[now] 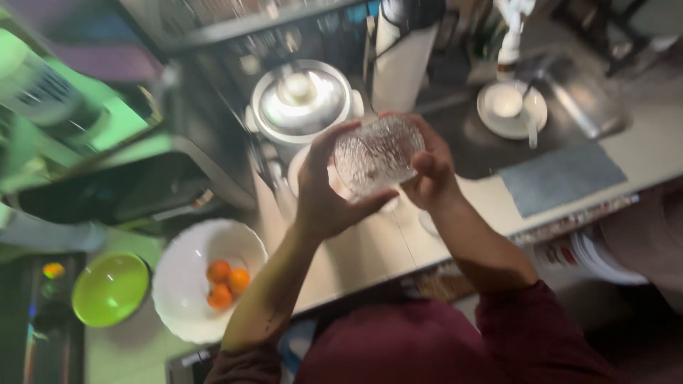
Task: Setting the dining table with plates, drinking glasses, and a bowl of rice.
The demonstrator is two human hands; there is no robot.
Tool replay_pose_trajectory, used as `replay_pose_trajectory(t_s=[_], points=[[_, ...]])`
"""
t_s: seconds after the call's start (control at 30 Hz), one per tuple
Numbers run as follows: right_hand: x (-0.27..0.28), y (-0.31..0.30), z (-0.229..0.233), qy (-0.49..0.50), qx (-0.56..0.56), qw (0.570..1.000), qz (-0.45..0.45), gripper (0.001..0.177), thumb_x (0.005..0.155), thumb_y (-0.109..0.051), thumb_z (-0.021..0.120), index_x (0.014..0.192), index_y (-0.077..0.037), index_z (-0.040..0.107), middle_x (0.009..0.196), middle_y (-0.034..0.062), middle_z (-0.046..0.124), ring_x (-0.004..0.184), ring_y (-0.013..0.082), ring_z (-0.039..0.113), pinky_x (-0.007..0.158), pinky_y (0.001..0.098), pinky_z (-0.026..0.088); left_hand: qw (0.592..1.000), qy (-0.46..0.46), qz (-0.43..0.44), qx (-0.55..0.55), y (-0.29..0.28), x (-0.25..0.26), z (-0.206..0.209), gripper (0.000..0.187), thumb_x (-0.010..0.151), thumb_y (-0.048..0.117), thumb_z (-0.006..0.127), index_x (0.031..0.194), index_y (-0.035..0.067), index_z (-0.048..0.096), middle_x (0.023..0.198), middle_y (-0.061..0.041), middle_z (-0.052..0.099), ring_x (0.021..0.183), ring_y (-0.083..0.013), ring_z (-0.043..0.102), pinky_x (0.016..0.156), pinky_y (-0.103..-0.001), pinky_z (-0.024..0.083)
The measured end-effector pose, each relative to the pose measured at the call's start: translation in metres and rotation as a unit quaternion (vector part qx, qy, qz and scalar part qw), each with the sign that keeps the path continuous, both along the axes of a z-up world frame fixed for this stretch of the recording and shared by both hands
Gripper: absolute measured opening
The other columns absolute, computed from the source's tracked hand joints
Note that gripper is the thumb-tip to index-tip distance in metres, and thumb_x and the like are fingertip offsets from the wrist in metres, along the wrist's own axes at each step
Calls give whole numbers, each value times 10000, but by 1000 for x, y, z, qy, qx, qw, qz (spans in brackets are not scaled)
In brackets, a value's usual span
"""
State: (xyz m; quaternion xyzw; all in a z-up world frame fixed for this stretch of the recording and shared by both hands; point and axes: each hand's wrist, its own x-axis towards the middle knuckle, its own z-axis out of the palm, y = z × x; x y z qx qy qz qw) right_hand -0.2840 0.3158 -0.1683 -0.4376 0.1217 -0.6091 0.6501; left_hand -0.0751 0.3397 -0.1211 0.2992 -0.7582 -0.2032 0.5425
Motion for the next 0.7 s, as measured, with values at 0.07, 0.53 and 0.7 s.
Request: replay_pose_trajectory(t_s=[0.07, 0.53, 0.7], points=[[-3, 22, -27, -34, 39, 998, 27, 896, 829, -419, 872, 1476, 53, 472, 1379, 182, 603, 1276, 308, 620, 1140, 474, 522, 997, 41, -40, 46, 17, -21, -27, 990, 745, 347, 982, 1490, 43, 405, 1473, -175, 559, 1378, -287, 604, 1168, -406, 529], [-82, 97, -186, 102, 256, 961, 29, 568, 992, -227, 545, 1467, 78, 480, 1302, 192, 612, 1177, 238, 623, 901, 364, 591, 960, 110, -15, 256, 71, -90, -192, 863, 763, 234, 965, 1458, 38, 491, 1299, -145, 672, 1189, -230, 700, 1031, -362, 607], [-89, 96, -212, 402, 111, 900, -131, 311, 1009, 5, 578, 1306, 23, 666, 1247, 129, 624, 1034, 180, 636, 755, 298, 632, 972, -32, 91, 216, 65, -91, -250, 875, 676, 293, 977, 1402, 75, 540, 1272, -144, 654, 1170, -313, 666, 999, -411, 556]])
